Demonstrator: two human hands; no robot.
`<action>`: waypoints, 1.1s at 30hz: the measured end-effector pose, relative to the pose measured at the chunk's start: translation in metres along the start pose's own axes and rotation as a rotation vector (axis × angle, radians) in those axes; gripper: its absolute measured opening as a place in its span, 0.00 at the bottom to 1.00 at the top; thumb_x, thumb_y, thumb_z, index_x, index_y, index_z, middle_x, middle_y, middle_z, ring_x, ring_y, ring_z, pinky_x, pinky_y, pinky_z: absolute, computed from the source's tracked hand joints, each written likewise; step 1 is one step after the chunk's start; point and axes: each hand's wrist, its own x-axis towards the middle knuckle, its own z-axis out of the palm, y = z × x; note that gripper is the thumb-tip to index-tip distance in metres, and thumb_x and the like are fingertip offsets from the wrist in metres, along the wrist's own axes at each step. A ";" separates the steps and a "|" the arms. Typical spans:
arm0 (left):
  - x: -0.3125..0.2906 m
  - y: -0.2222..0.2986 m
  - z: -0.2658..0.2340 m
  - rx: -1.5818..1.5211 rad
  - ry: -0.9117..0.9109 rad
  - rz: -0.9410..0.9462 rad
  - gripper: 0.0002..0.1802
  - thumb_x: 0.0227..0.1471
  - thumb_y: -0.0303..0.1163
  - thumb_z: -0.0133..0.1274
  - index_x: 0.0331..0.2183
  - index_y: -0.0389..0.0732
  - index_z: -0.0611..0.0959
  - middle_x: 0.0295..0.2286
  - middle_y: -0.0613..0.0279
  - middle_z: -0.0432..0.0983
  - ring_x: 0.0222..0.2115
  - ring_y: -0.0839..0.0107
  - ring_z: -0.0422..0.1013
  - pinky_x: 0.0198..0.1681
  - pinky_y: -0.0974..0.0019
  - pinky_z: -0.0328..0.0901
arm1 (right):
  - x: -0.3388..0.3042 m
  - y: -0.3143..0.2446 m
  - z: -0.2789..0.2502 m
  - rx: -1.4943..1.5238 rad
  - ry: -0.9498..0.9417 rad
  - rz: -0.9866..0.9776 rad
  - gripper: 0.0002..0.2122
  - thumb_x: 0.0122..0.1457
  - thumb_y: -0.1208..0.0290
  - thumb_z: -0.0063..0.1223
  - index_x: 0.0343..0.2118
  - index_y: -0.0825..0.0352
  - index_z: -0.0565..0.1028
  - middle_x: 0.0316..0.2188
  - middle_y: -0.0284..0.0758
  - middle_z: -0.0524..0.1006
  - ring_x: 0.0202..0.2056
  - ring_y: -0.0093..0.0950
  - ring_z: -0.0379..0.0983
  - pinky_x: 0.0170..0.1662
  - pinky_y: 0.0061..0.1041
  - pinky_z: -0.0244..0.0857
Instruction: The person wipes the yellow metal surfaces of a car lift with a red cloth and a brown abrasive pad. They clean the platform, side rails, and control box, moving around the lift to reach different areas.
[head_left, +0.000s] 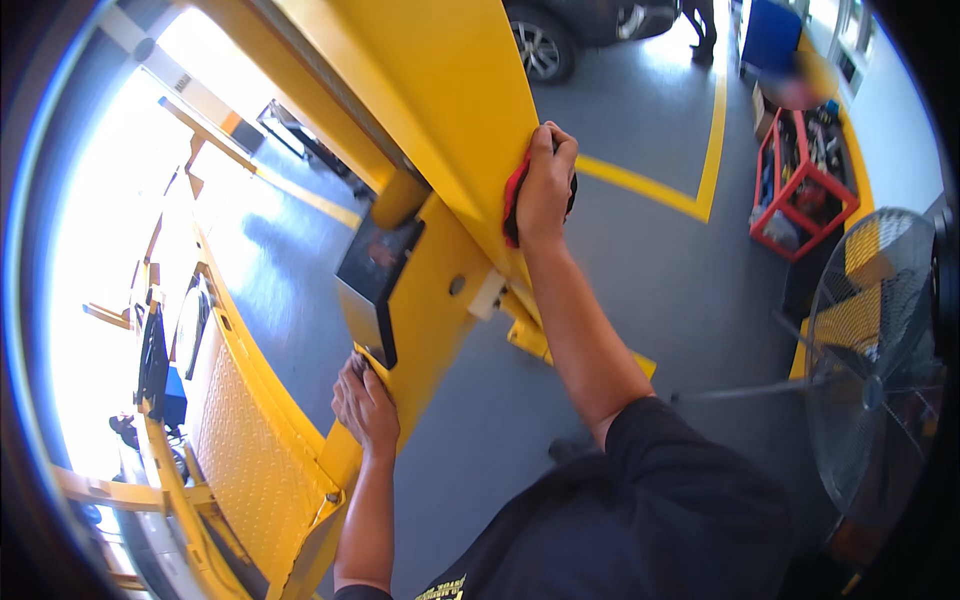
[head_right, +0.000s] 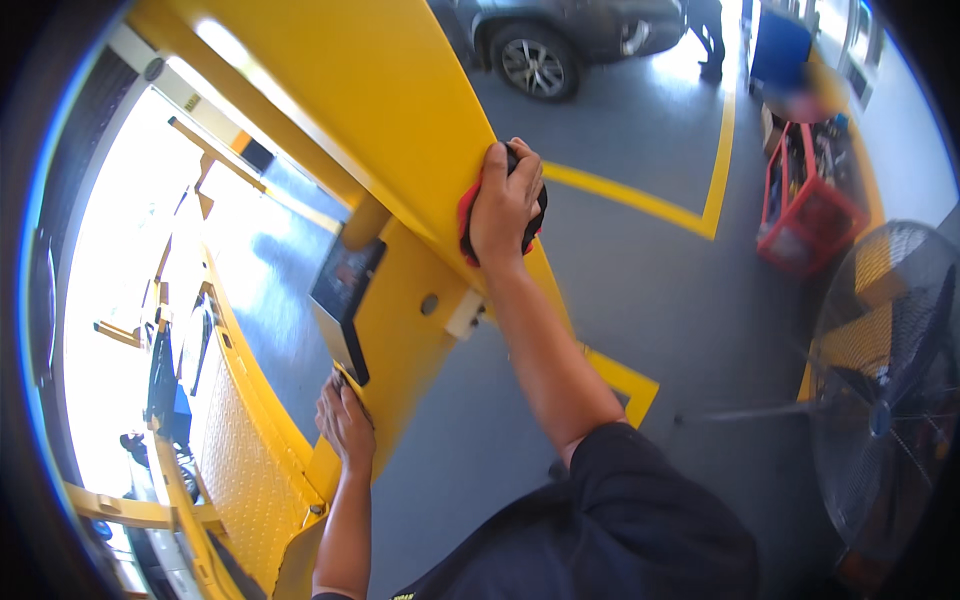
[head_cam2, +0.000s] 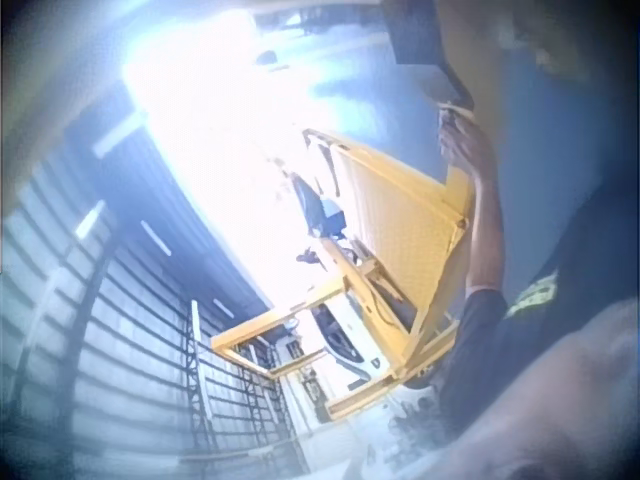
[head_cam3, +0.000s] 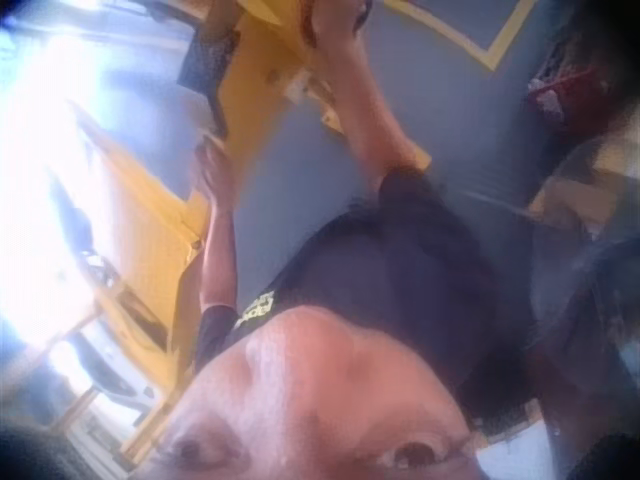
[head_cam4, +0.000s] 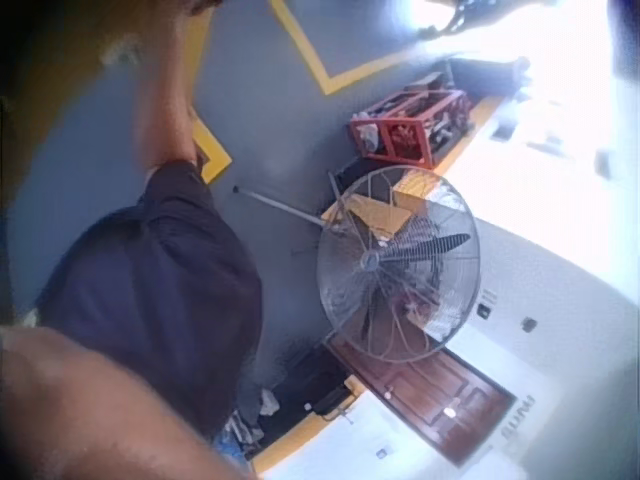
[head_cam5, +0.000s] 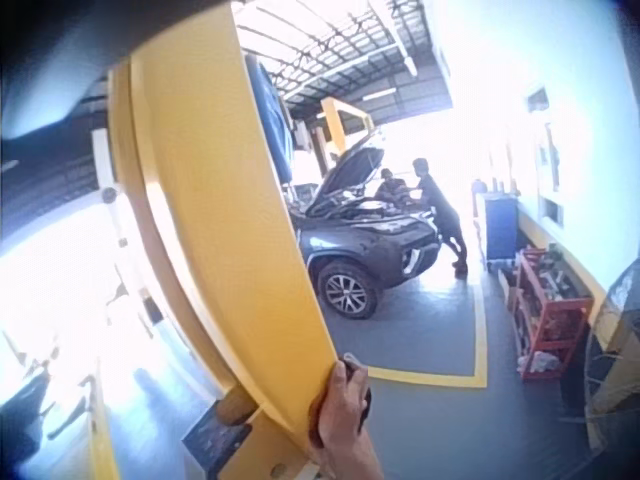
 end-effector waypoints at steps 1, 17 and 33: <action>0.004 0.005 -0.002 -0.014 0.000 0.003 0.25 0.71 0.44 0.40 0.60 0.42 0.76 0.55 0.54 0.78 0.58 0.51 0.69 0.63 0.47 0.56 | 0.000 -0.022 0.007 0.033 -0.032 -0.085 0.27 0.75 0.49 0.39 0.66 0.66 0.67 0.67 0.44 0.68 0.67 0.43 0.61 0.71 0.45 0.46; 0.000 0.002 -0.002 -0.122 0.043 -0.049 0.29 0.63 0.46 0.48 0.57 0.37 0.76 0.53 0.51 0.76 0.59 0.52 0.67 0.65 0.46 0.52 | -0.046 -0.014 0.002 -0.386 -0.130 -0.861 0.45 0.67 0.50 0.52 0.76 0.75 0.45 0.77 0.57 0.47 0.77 0.55 0.42 0.76 0.51 0.38; 0.002 0.013 -0.005 -0.238 0.067 -0.018 0.29 0.64 0.45 0.46 0.58 0.35 0.76 0.53 0.48 0.76 0.58 0.50 0.68 0.65 0.46 0.53 | 0.041 -0.481 0.190 -0.359 0.273 -1.722 0.33 0.72 0.54 0.49 0.69 0.76 0.61 0.69 0.58 0.62 0.73 0.53 0.52 0.75 0.50 0.49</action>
